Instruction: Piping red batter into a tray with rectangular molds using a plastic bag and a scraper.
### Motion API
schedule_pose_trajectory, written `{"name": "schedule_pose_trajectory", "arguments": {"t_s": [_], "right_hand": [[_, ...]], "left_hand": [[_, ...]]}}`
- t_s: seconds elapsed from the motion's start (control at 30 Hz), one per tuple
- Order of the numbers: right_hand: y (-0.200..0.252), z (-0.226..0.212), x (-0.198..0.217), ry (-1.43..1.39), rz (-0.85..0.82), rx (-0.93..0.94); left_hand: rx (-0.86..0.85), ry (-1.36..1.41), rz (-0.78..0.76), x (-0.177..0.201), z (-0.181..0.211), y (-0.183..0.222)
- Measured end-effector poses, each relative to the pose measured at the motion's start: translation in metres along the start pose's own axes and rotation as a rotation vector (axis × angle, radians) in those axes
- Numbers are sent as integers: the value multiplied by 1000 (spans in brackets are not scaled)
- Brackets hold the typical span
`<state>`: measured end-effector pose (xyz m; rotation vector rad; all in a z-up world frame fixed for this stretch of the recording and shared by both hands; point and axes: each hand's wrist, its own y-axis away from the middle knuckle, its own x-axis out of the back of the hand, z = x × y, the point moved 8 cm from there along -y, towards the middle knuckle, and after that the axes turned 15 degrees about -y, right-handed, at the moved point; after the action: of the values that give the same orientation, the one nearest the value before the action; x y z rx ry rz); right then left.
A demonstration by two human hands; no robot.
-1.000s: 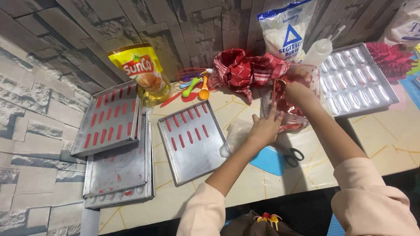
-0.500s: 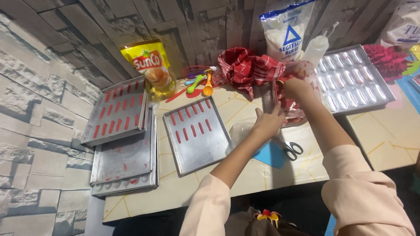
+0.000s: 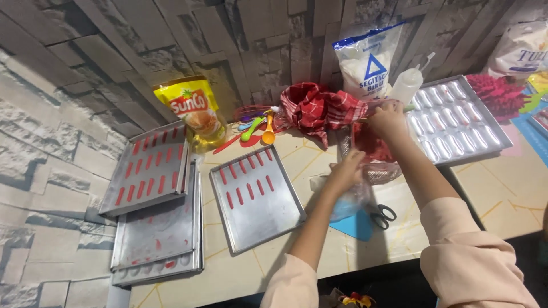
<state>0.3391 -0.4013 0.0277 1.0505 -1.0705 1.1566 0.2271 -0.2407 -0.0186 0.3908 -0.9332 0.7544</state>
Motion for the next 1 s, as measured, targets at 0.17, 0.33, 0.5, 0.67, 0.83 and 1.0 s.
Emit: {"name": "schedule_pose_trajectory", "arguments": {"t_s": [0.17, 0.33, 0.5, 0.67, 0.83, 1.0], "right_hand": [[13, -4, 1, -37, 118, 86], [40, -20, 33, -73, 31, 57], [50, -30, 37, -31, 97, 144], [46, -35, 25, -7, 378, 279], [33, -34, 8, -26, 301, 213], [21, -31, 1, -42, 170, 171]], "left_hand": [[46, -17, 35, 16, -55, 3], [64, -7, 24, 2, -73, -6], [97, -27, 35, 7, -81, -4], [99, -28, 33, 26, -73, 5], [121, -56, 12, 2, -93, -9], [110, -47, 21, 1, -95, -13]]}}
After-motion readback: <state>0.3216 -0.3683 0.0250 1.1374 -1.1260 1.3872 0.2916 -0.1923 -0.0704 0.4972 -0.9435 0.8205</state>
